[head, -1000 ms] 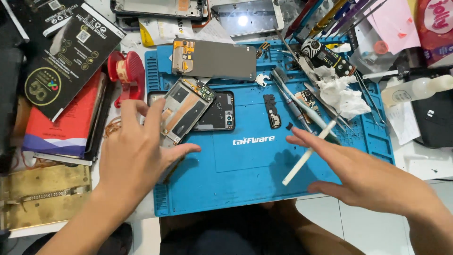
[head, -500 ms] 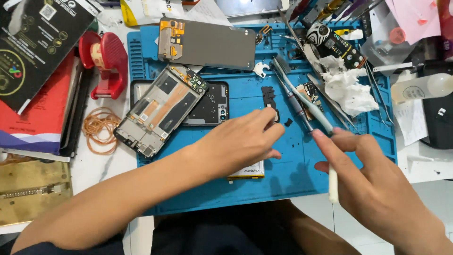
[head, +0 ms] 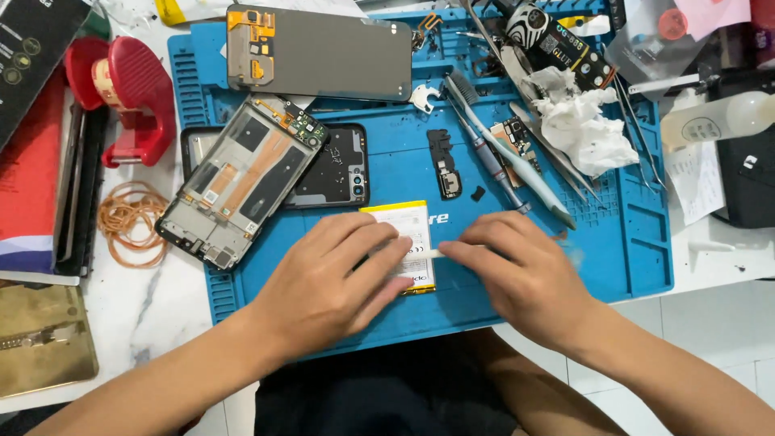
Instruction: The person cleans a smartphone battery using a pen-like tool and a wooden stick. They rub the battery surface and edges, then peel off a small piece of adhesive tape from the battery connector area.
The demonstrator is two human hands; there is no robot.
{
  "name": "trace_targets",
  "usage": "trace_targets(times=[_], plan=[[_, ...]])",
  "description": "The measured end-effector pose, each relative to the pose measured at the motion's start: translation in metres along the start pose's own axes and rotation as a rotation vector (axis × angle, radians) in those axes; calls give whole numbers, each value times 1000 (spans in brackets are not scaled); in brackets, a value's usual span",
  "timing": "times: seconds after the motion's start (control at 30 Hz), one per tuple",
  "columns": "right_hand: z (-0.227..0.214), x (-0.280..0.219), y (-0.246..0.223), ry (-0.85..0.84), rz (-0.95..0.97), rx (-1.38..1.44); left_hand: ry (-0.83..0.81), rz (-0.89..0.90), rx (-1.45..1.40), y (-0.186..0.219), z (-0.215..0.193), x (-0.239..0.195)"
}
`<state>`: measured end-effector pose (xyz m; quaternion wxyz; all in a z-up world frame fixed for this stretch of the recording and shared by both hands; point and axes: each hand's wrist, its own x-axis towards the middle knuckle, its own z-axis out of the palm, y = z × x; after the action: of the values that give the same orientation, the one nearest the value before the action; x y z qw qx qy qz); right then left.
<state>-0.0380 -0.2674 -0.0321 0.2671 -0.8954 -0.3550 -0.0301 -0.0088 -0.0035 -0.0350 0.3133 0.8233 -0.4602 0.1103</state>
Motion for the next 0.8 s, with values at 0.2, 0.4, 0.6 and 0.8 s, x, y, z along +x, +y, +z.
trace_targets(times=[0.2,0.4,0.6,0.8], plan=[[20,2,-6,90,-39,-173,48,-22,29,4,22,-6],[23,8,-18,160,-71,-257,20,-47,380,31,19,5],[28,-2,-26,181,-65,-293,9,-121,409,49,26,2],[25,-16,-33,146,-54,-164,-62,-184,317,60,28,-12]])
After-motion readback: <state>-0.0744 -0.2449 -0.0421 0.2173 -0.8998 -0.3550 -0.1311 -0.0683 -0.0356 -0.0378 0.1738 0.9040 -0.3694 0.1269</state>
